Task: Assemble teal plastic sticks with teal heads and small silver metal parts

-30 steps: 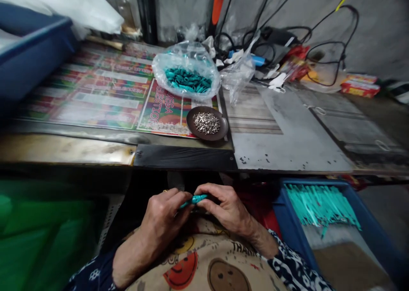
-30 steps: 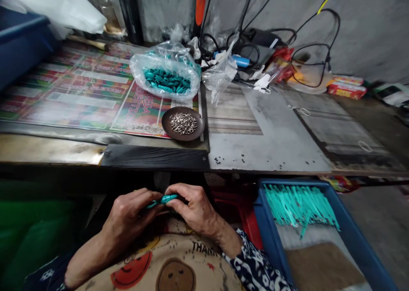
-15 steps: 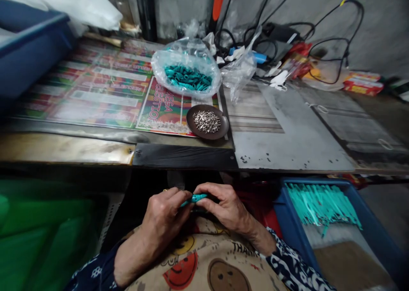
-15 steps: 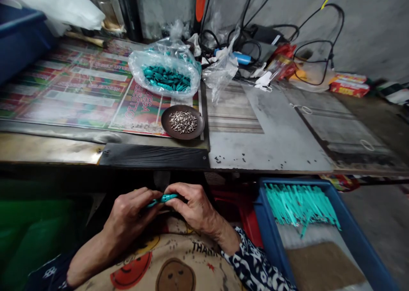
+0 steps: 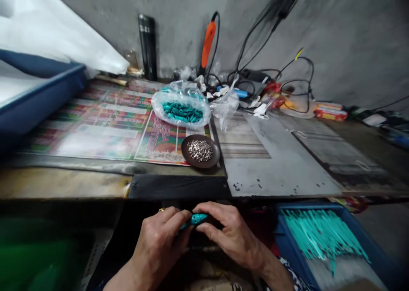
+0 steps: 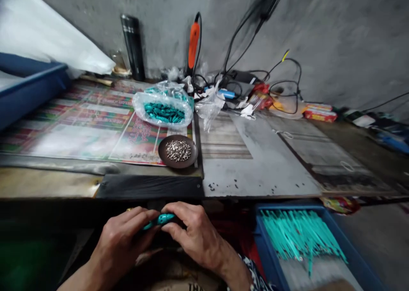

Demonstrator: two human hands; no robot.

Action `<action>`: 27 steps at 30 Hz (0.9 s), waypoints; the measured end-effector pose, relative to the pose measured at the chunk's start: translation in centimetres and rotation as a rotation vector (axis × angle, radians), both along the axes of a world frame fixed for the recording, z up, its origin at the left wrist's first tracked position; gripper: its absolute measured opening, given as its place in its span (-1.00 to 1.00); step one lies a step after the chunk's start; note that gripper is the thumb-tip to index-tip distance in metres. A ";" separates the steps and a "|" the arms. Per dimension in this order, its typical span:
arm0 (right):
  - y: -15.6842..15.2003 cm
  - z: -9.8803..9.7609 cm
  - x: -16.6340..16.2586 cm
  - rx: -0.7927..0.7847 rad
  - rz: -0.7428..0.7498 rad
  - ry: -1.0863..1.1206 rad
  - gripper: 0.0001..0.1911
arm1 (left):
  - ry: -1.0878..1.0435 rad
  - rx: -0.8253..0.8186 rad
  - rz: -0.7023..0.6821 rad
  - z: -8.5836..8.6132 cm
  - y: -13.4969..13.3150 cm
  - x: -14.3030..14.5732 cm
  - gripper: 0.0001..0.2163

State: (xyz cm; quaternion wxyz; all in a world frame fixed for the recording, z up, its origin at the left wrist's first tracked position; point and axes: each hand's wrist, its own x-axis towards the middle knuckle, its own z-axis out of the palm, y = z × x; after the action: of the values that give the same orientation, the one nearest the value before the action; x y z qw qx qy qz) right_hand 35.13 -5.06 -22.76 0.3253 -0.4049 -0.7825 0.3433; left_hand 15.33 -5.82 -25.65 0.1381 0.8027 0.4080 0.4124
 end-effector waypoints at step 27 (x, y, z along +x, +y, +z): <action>9.1 1.4 1.7 0.454 -0.204 -0.387 -0.84 | 0.147 0.189 0.089 1.9 3.3 -3.2 -0.86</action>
State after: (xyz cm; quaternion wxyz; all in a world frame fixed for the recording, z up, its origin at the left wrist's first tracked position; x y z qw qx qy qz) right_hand 36.85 4.00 -21.40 0.2850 -0.4562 -0.8419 0.0420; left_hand 12.11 -2.47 -23.73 0.0133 0.8214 0.4115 0.3947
